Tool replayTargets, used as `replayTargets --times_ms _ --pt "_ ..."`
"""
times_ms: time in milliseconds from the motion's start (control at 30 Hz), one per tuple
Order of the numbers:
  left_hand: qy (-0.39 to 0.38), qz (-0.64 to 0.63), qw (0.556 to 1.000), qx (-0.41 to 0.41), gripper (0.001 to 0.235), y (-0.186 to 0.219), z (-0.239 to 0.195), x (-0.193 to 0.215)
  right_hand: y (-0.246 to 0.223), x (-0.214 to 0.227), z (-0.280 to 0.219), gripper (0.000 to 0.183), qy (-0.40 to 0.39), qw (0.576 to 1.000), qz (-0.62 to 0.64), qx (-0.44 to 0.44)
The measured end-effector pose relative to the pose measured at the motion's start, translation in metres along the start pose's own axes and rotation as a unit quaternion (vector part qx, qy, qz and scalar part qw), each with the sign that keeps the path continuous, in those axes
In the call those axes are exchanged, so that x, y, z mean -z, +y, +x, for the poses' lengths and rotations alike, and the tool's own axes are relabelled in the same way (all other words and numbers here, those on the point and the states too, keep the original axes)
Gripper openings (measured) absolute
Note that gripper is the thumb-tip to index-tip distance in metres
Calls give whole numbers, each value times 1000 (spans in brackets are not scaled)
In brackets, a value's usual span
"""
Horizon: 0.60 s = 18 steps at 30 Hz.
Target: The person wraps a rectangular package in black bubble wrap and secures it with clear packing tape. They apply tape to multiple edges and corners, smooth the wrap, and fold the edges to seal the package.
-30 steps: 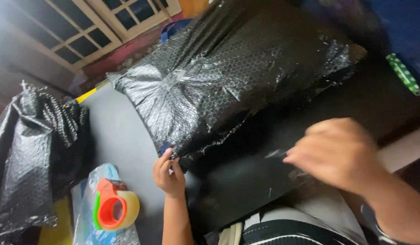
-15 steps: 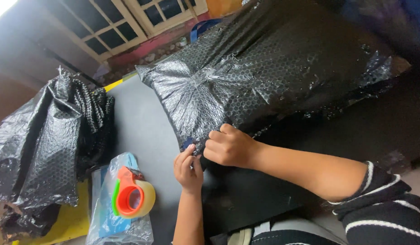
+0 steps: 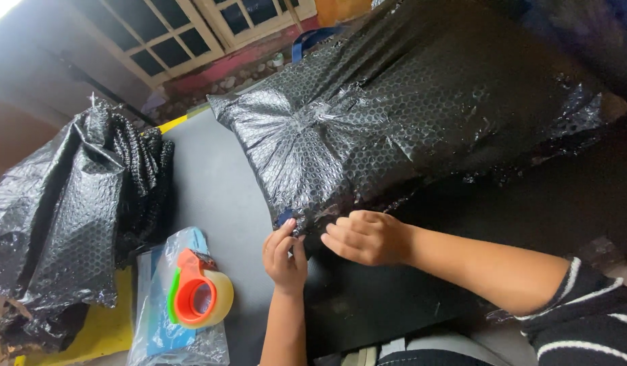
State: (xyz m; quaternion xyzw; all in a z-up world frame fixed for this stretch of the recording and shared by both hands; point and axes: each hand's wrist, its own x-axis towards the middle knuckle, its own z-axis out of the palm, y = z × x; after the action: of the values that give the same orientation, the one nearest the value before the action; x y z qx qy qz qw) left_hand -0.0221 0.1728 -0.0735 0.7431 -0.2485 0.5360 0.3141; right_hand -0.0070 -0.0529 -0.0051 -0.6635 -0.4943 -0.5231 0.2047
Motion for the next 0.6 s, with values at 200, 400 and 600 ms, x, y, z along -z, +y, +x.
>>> replayTargets --times_ms 200,400,600 --pt "1 5 1000 -3 14 1 0 0 3 -6 7 24 -30 998 -19 -51" --pt "-10 89 993 -80 38 14 -11 -5 1 -16 4 25 -66 993 -43 -84" --pt "-86 229 965 -96 55 13 -20 -14 35 31 22 26 -109 936 267 -203"
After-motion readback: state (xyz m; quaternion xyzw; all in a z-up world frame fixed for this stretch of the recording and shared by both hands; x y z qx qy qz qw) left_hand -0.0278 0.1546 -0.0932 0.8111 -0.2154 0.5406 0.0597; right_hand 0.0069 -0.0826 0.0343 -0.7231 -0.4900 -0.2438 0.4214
